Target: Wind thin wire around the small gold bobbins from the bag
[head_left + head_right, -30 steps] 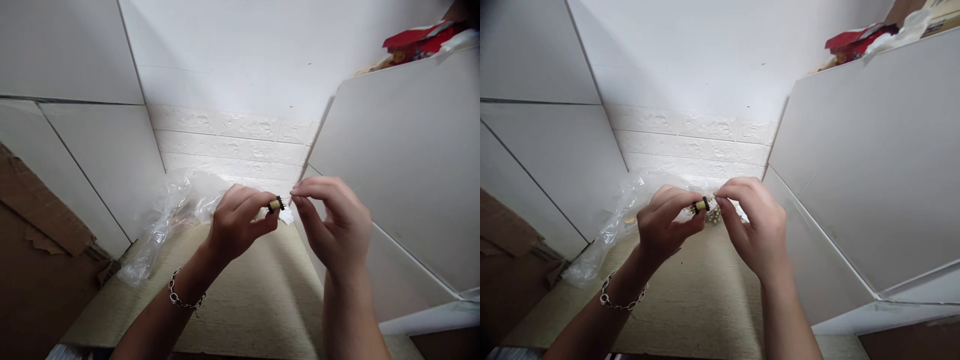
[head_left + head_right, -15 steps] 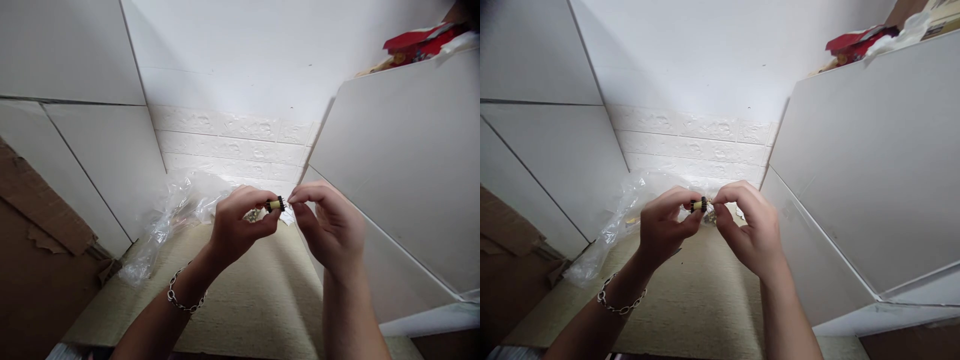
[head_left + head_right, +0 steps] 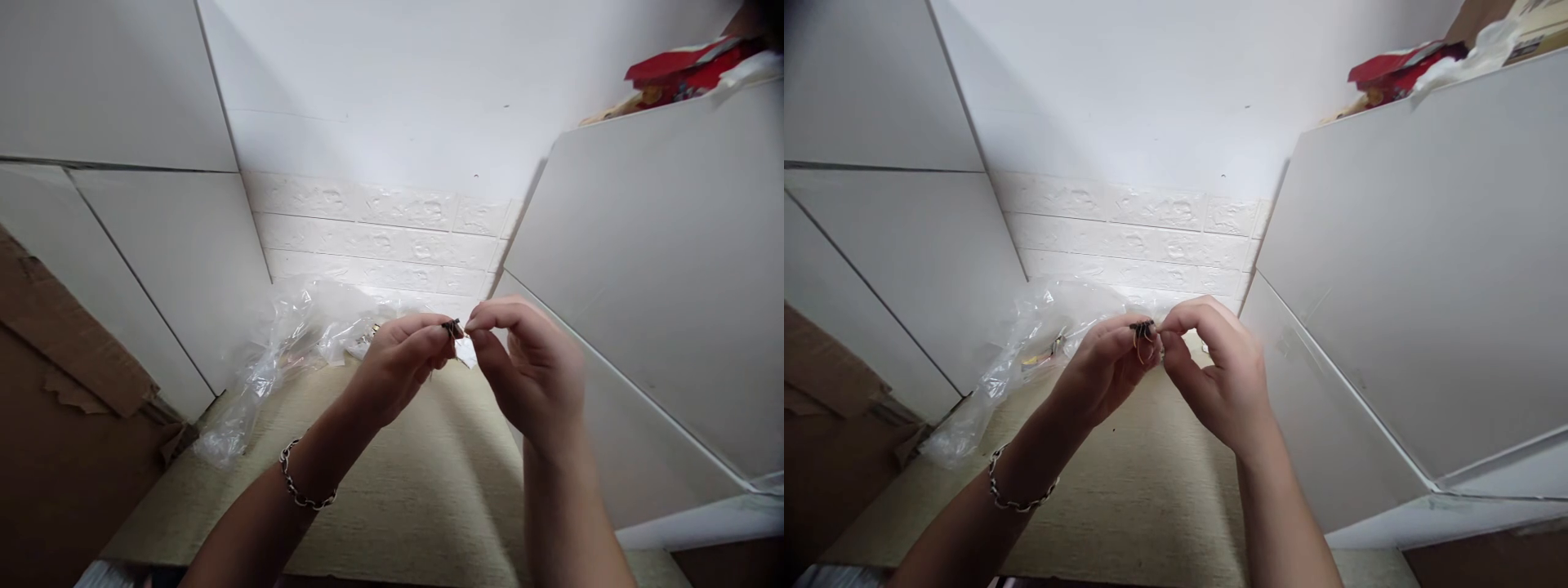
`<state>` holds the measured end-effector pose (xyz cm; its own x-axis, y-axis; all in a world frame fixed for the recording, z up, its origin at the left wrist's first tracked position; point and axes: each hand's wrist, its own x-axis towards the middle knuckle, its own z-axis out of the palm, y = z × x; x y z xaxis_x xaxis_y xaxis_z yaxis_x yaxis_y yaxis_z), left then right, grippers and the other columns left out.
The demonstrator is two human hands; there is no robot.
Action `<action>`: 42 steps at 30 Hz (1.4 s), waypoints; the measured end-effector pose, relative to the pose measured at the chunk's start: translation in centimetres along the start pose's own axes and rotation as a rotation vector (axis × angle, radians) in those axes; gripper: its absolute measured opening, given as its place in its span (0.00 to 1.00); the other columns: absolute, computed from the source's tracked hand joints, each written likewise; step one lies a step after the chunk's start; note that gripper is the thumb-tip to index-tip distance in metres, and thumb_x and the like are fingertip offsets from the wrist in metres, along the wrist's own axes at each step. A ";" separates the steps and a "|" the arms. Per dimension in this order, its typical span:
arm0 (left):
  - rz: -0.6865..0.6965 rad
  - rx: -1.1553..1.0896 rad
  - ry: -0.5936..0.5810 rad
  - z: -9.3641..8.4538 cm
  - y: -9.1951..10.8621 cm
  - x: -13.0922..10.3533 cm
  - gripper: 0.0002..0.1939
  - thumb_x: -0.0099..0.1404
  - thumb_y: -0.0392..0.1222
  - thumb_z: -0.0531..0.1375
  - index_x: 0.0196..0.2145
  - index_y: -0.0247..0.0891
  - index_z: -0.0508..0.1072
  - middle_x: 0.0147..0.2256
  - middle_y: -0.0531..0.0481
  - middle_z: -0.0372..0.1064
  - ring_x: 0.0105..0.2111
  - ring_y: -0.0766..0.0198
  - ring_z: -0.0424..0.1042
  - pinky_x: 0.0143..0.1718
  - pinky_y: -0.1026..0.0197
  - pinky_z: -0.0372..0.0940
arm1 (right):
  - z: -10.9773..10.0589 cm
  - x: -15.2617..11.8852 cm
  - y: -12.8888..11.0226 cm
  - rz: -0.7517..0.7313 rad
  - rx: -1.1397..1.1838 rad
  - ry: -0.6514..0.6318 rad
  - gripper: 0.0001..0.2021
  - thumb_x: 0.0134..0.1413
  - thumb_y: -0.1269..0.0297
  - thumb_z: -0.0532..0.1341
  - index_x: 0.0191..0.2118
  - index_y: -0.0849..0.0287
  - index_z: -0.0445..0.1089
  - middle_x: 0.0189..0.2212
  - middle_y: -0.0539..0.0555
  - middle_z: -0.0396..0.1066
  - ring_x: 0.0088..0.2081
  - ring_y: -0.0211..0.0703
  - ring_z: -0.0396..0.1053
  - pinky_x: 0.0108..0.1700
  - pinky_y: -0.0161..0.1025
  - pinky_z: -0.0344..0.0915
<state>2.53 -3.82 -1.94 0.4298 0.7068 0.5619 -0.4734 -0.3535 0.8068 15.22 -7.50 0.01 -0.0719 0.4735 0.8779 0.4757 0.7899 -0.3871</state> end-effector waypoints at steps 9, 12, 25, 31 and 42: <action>-0.355 -0.453 0.051 0.5 0.2 0.1 0.06 0.55 0.41 0.55 0.26 0.36 0.66 0.21 0.55 0.53 0.20 0.75 0.55 0.21 0.70 0.58 | 0.6 0.0 0.2 -0.017 -0.162 0.097 0.04 0.49 0.72 0.56 0.27 0.56 0.64 0.25 0.47 0.66 0.29 0.34 0.64 0.30 0.34 0.61; -0.377 -0.499 0.087 0.3 0.1 0.0 0.06 0.55 0.41 0.55 0.27 0.35 0.68 0.21 0.54 0.56 0.21 0.75 0.57 0.22 0.70 0.59 | 0.8 -0.3 0.5 0.044 -0.120 0.104 0.04 0.48 0.71 0.57 0.30 0.55 0.65 0.27 0.47 0.68 0.30 0.35 0.66 0.32 0.35 0.64; -0.364 -0.563 0.132 0.6 0.3 -0.1 0.08 0.53 0.39 0.59 0.22 0.31 0.67 0.21 0.55 0.57 0.22 0.77 0.57 0.25 0.73 0.57 | 0.4 -0.2 0.1 -0.034 -0.351 0.060 0.04 0.50 0.70 0.57 0.31 0.53 0.66 0.26 0.45 0.70 0.28 0.31 0.67 0.29 0.30 0.63; -0.333 -0.504 0.155 0.7 0.0 -0.1 0.08 0.54 0.38 0.58 0.22 0.31 0.67 0.21 0.55 0.57 0.22 0.76 0.55 0.25 0.72 0.56 | 0.3 -0.2 0.3 -0.052 -0.437 0.014 0.02 0.50 0.69 0.56 0.28 0.55 0.64 0.25 0.45 0.68 0.27 0.32 0.65 0.28 0.30 0.60; -0.288 -0.533 0.112 1.1 0.0 -0.2 0.09 0.53 0.41 0.58 0.21 0.33 0.67 0.21 0.55 0.57 0.24 0.74 0.56 0.27 0.69 0.57 | 0.3 -0.3 0.2 -0.082 -0.306 0.091 0.04 0.48 0.71 0.58 0.29 0.54 0.65 0.24 0.44 0.69 0.27 0.30 0.67 0.27 0.28 0.62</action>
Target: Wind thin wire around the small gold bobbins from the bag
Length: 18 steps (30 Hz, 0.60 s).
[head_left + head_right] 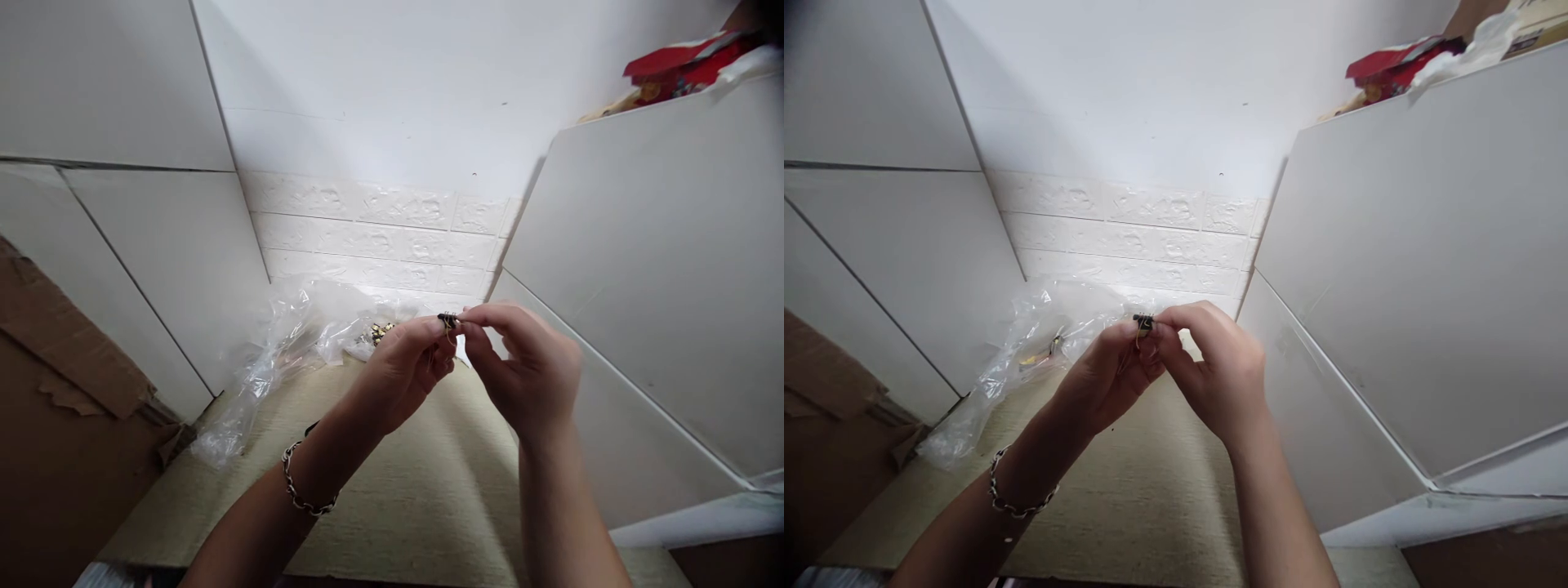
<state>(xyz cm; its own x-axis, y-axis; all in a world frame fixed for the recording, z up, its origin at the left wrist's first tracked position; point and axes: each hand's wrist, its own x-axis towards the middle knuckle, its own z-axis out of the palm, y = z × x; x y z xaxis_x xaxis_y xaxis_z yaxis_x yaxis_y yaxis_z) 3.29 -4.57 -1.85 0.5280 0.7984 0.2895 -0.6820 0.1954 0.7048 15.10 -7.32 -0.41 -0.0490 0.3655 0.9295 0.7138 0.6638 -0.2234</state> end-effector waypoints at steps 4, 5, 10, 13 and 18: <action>-0.037 -0.048 -0.014 0.4 0.4 -0.3 0.09 0.54 0.40 0.58 0.20 0.32 0.67 0.20 0.56 0.57 0.23 0.75 0.56 0.28 0.70 0.57 | 0.2 -0.1 0.0 -0.014 0.066 0.062 0.06 0.46 0.71 0.60 0.31 0.53 0.67 0.25 0.45 0.71 0.27 0.33 0.69 0.28 0.30 0.65; -0.044 -0.060 -0.019 0.4 0.5 -0.3 0.09 0.54 0.40 0.58 0.20 0.32 0.67 0.20 0.56 0.56 0.23 0.75 0.56 0.28 0.70 0.57 | 0.3 -0.1 0.0 -0.012 0.090 0.071 0.06 0.46 0.72 0.60 0.31 0.53 0.67 0.25 0.45 0.71 0.28 0.33 0.69 0.28 0.31 0.65; -0.097 -0.129 -0.041 0.5 0.6 -0.4 0.10 0.52 0.42 0.60 0.20 0.32 0.68 0.20 0.56 0.57 0.22 0.77 0.56 0.27 0.72 0.57 | 0.4 -0.2 0.0 -0.019 0.123 0.068 0.09 0.45 0.74 0.60 0.32 0.53 0.67 0.26 0.45 0.71 0.29 0.32 0.69 0.30 0.30 0.66; -0.120 -0.161 -0.046 0.3 0.5 -0.4 0.11 0.50 0.42 0.62 0.20 0.32 0.68 0.19 0.57 0.57 0.22 0.77 0.57 0.26 0.73 0.57 | 0.2 -0.2 -0.1 -0.036 0.105 0.056 0.09 0.45 0.74 0.60 0.33 0.53 0.68 0.26 0.45 0.71 0.29 0.32 0.70 0.31 0.31 0.66; -0.129 -0.172 -0.046 0.2 0.4 -0.3 0.11 0.50 0.43 0.62 0.20 0.32 0.68 0.19 0.57 0.58 0.22 0.77 0.58 0.26 0.74 0.57 | 0.1 -0.2 -0.1 -0.040 0.080 0.055 0.08 0.47 0.73 0.58 0.33 0.52 0.68 0.26 0.45 0.72 0.28 0.33 0.70 0.30 0.32 0.66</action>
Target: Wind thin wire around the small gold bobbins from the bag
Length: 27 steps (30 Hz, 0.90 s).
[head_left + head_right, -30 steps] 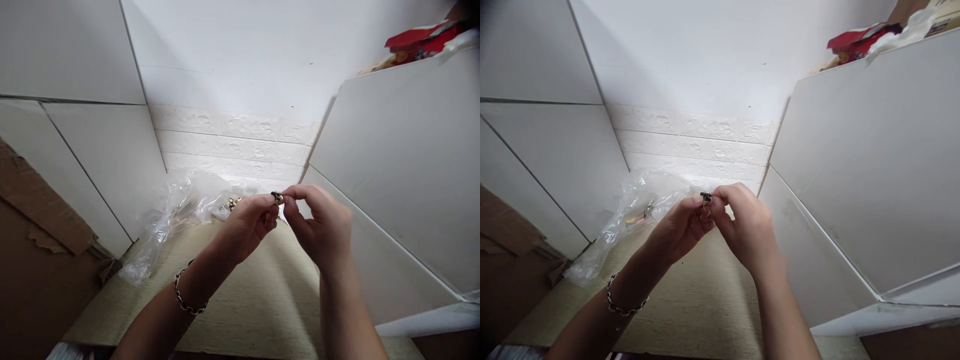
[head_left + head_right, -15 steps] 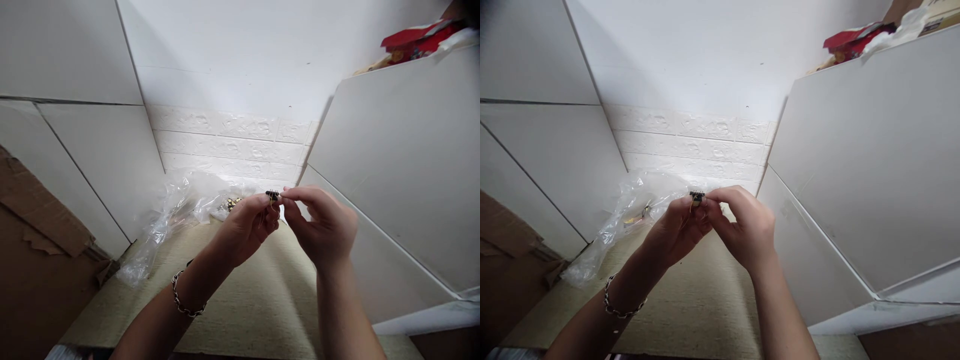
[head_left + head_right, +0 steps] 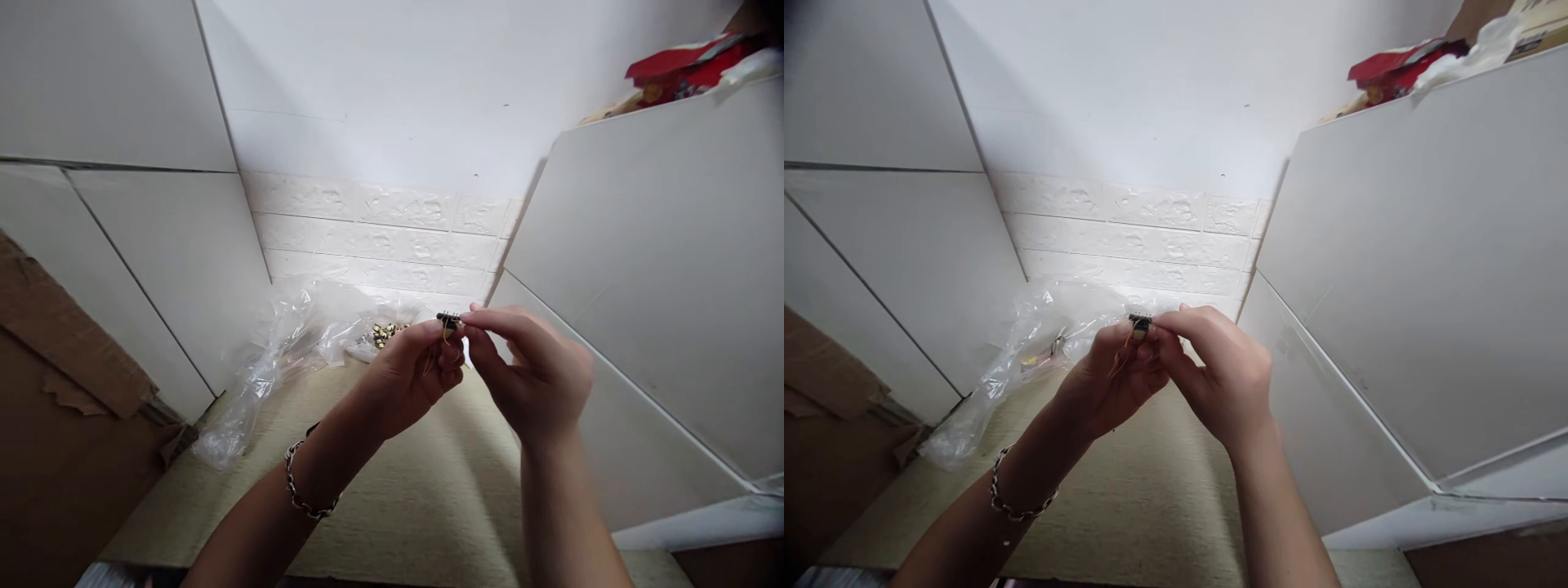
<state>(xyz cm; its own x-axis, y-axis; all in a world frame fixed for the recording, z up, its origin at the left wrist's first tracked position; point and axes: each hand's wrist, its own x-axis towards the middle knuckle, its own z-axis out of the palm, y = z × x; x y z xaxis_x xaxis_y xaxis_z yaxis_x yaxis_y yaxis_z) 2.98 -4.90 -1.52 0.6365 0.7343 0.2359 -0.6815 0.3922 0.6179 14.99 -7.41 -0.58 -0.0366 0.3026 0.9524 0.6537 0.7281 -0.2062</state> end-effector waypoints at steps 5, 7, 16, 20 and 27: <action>-0.004 0.002 0.027 -0.1 0.0 0.1 0.11 0.50 0.42 0.62 0.19 0.32 0.67 0.19 0.57 0.58 0.22 0.77 0.58 0.26 0.73 0.57 | -0.1 0.0 0.0 -0.020 -0.029 -0.023 0.10 0.47 0.75 0.58 0.34 0.52 0.68 0.26 0.45 0.72 0.29 0.33 0.69 0.32 0.32 0.67; 0.005 0.018 0.039 -0.1 0.0 0.1 0.11 0.50 0.42 0.62 0.19 0.32 0.67 0.19 0.57 0.58 0.22 0.77 0.58 0.26 0.73 0.57 | -0.2 0.1 0.0 -0.017 -0.037 -0.036 0.10 0.47 0.74 0.58 0.34 0.51 0.68 0.26 0.45 0.72 0.29 0.33 0.69 0.32 0.33 0.67; 0.066 0.073 0.006 -0.2 0.0 0.1 0.08 0.53 0.40 0.60 0.21 0.32 0.69 0.20 0.56 0.59 0.23 0.76 0.59 0.28 0.72 0.58 | -0.5 0.1 -0.3 -0.041 -0.067 -0.084 0.09 0.47 0.74 0.58 0.34 0.52 0.67 0.26 0.45 0.71 0.29 0.33 0.69 0.34 0.33 0.67; 0.068 0.083 0.013 -0.4 0.1 0.2 0.08 0.52 0.40 0.61 0.21 0.32 0.69 0.21 0.56 0.60 0.24 0.76 0.60 0.28 0.72 0.59 | -0.5 0.1 -0.2 -0.077 -0.111 -0.102 0.08 0.47 0.74 0.58 0.34 0.53 0.66 0.26 0.46 0.71 0.31 0.33 0.69 0.35 0.33 0.66; 0.031 0.015 0.092 -0.6 0.1 0.4 0.06 0.50 0.38 0.62 0.23 0.32 0.70 0.22 0.56 0.63 0.23 0.77 0.61 0.28 0.73 0.60 | -0.2 0.1 0.3 -0.061 -0.157 -0.107 0.07 0.49 0.72 0.56 0.33 0.52 0.66 0.26 0.46 0.70 0.30 0.34 0.69 0.32 0.33 0.65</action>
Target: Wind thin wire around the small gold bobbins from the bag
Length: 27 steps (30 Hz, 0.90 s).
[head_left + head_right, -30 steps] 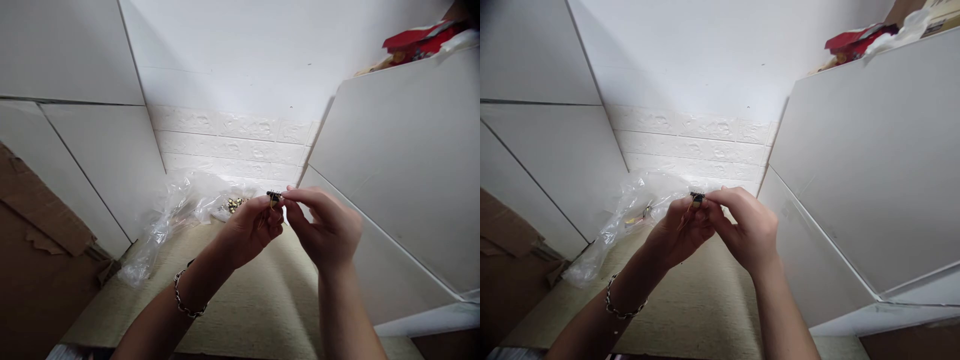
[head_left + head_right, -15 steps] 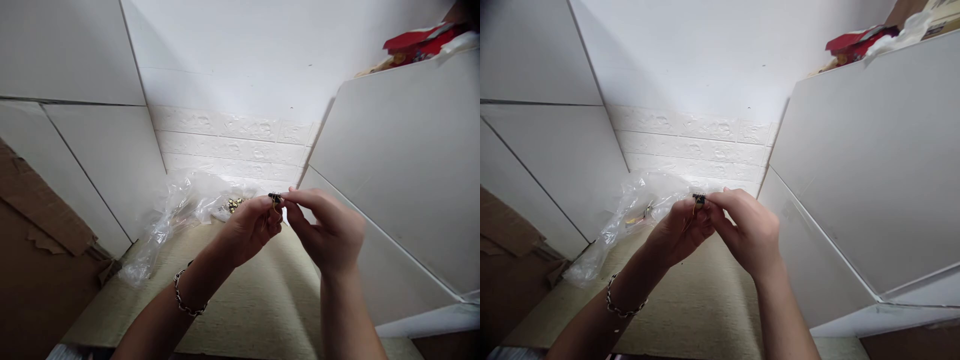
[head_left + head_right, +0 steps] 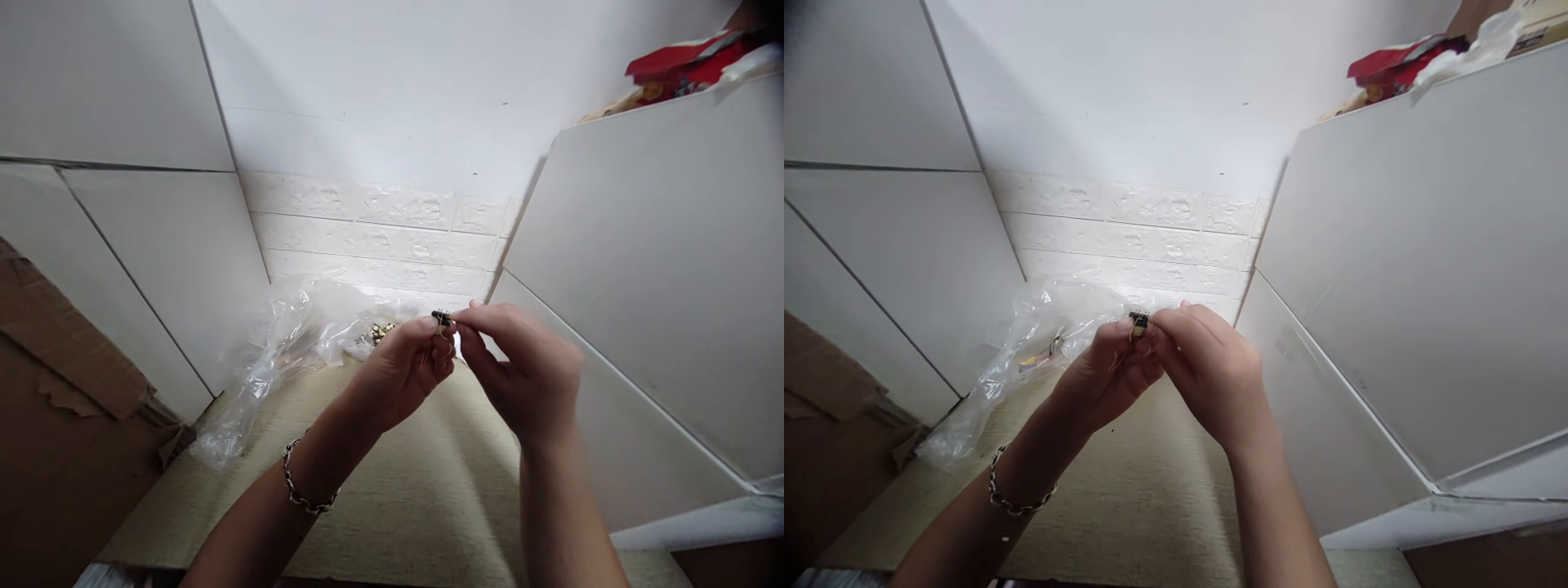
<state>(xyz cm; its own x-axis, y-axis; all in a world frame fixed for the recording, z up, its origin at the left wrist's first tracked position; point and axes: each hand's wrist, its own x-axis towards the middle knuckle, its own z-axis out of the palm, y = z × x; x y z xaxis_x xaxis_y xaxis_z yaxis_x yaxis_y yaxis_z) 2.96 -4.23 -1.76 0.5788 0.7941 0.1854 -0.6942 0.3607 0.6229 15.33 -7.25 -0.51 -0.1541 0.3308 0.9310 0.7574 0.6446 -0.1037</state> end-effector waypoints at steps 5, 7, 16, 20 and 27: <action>-0.046 -0.067 0.006 0.0 -0.1 0.0 0.08 0.50 0.40 0.61 0.25 0.32 0.70 0.22 0.56 0.64 0.24 0.77 0.63 0.29 0.72 0.61 | 0.4 -0.1 0.0 -0.032 -0.043 0.047 0.09 0.48 0.74 0.56 0.34 0.51 0.65 0.26 0.45 0.71 0.30 0.34 0.68 0.35 0.34 0.65; -0.049 -0.066 0.024 0.0 -0.2 0.1 0.09 0.50 0.41 0.62 0.26 0.32 0.69 0.23 0.55 0.64 0.25 0.75 0.64 0.30 0.71 0.62 | 0.5 -0.2 0.0 -0.036 -0.088 0.050 0.08 0.49 0.73 0.56 0.33 0.51 0.65 0.26 0.46 0.71 0.31 0.35 0.68 0.36 0.35 0.65; 0.096 0.131 0.002 -0.7 0.0 0.8 0.08 0.55 0.42 0.57 0.27 0.33 0.70 0.23 0.55 0.61 0.24 0.75 0.60 0.29 0.70 0.59 | 0.3 0.1 0.1 0.023 -0.169 -0.038 0.04 0.51 0.68 0.55 0.31 0.54 0.66 0.26 0.47 0.70 0.29 0.34 0.67 0.30 0.32 0.62; 0.405 0.586 0.115 -1.3 0.5 1.1 0.06 0.54 0.40 0.58 0.28 0.36 0.72 0.25 0.53 0.65 0.26 0.72 0.60 0.29 0.68 0.57 | 0.1 0.5 0.3 0.138 -0.039 0.009 0.05 0.49 0.68 0.56 0.34 0.54 0.67 0.29 0.49 0.70 0.33 0.37 0.67 0.35 0.35 0.63; 0.801 1.090 0.250 -0.8 1.2 0.5 0.07 0.50 0.33 0.60 0.29 0.40 0.75 0.28 0.52 0.68 0.29 0.67 0.61 0.35 0.65 0.55 | 0.5 0.7 1.0 0.357 0.263 -0.088 0.06 0.49 0.63 0.57 0.32 0.55 0.70 0.32 0.51 0.69 0.36 0.38 0.66 0.39 0.38 0.64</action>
<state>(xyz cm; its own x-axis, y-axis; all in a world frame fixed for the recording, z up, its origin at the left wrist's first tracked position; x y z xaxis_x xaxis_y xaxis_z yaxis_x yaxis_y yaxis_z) 2.05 -2.97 -1.51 0.0109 0.7087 0.7054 -0.0480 -0.7043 0.7083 15.61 -6.02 -0.14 0.0257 0.6144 0.7886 0.5874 0.6290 -0.5092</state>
